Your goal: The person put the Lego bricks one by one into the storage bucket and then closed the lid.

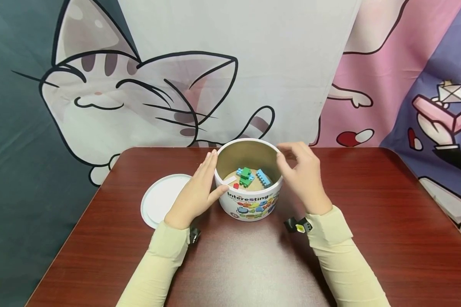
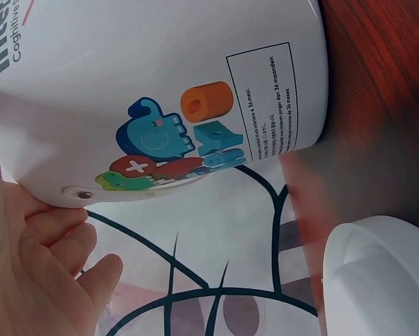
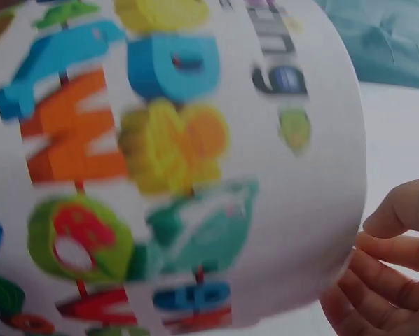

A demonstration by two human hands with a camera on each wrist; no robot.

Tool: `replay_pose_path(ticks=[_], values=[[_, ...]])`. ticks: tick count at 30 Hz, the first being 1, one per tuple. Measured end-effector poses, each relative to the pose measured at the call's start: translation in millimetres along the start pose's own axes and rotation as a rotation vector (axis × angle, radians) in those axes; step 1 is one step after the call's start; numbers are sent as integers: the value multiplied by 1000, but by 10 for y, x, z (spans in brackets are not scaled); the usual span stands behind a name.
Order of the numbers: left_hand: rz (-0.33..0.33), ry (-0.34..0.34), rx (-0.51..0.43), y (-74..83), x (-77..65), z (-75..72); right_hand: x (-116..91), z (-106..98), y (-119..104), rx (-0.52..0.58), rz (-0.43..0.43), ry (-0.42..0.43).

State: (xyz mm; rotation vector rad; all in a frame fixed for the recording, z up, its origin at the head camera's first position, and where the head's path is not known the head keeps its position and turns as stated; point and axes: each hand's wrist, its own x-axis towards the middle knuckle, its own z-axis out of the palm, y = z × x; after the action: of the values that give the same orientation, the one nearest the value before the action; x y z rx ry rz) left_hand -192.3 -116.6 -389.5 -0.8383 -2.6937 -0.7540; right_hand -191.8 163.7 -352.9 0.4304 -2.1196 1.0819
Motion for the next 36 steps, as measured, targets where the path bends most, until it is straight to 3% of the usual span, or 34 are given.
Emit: replay_pose_path(ticks=[6, 10, 21, 27, 36], values=[[1, 1, 0, -10, 1, 2, 35, -46, 233, -13, 134, 50], [-3, -3, -3, -9, -9, -4, 27, -24, 419, -2, 257, 34], [1, -1, -6, -12, -11, 0, -106, 139, 794, -74, 540, -213], [4, -1, -6, -11, -7, 1, -169, 205, 891, -137, 587, -330], [3, -4, -5, -5, 0, -2, -233, 270, 1008, -223, 534, -432]])
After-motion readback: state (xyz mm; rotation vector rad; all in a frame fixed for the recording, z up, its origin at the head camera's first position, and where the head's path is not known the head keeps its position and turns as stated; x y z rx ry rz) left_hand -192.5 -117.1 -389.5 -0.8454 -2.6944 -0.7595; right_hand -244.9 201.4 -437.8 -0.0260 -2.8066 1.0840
